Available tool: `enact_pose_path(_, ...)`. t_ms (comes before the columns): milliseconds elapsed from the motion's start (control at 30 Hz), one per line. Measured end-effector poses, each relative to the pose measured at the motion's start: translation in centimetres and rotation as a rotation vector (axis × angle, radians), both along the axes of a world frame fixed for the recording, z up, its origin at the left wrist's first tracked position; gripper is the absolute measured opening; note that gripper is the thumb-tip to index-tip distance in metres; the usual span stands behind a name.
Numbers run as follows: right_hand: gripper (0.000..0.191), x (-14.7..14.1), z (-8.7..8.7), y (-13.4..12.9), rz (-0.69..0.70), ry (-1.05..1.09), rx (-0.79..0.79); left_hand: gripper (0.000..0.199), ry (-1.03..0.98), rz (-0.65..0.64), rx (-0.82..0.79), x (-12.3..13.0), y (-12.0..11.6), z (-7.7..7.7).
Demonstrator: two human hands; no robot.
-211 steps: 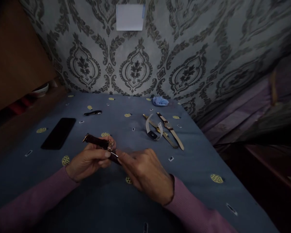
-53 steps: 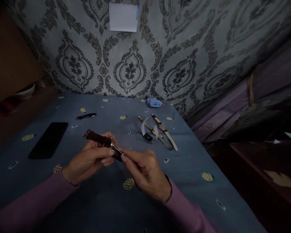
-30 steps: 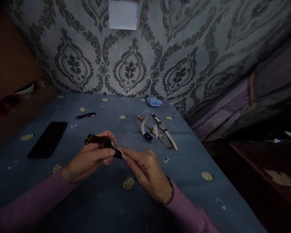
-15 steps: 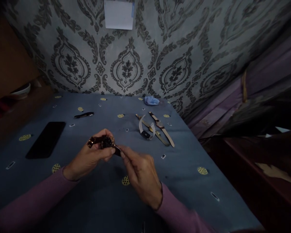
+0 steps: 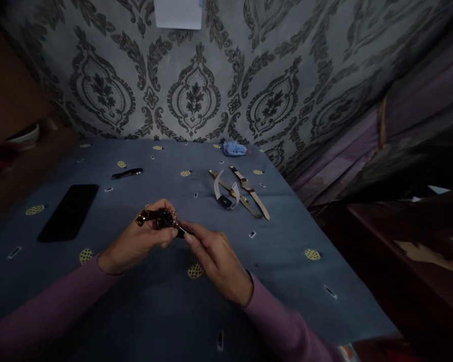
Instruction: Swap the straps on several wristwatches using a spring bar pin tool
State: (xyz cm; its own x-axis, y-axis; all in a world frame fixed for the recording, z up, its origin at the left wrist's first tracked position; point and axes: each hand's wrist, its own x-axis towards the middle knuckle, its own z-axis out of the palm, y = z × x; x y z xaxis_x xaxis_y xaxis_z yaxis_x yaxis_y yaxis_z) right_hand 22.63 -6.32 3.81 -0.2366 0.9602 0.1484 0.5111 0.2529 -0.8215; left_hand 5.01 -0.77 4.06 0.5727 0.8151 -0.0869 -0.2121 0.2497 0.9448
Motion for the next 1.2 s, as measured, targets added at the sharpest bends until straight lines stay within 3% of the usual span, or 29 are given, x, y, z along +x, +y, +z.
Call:
enact_pose_path(133,0.039,0.5,-0.1,0.0,0.047,0.034,-0.087,0.02,0.002,-0.046,-0.036,-0.1,0.0,-0.1)
enact_pose_path(267,0.032,0.3,-0.5,-0.4,0.066,0.086,-0.051,0.02,0.01,-0.068,-0.034,-0.2,0.0,-0.4)
enact_pose_path(567,0.027,0.1,-2.2,-0.7,0.0,-0.195,0.299,0.022,0.125,-0.173,0.041,-1.2,-0.2,-1.2)
enact_pose_path(767,0.027,0.1,-3.1,-0.5,0.047,-0.229,0.379,0.028,0.267,-0.223,0.108,-1.8,-0.3,-1.1)
enact_pose_path(967,0.026,-0.2,-4.9,-0.2,0.141,-0.246,0.453,0.031,0.265,-0.139,0.116,-2.0,-1.2,-2.5)
enact_pose_path(1200,0.026,-0.1,-6.9,-0.1,0.201,-0.244,0.45,0.035,0.208,-0.069,-0.067,-1.8,-2.0,-4.8)
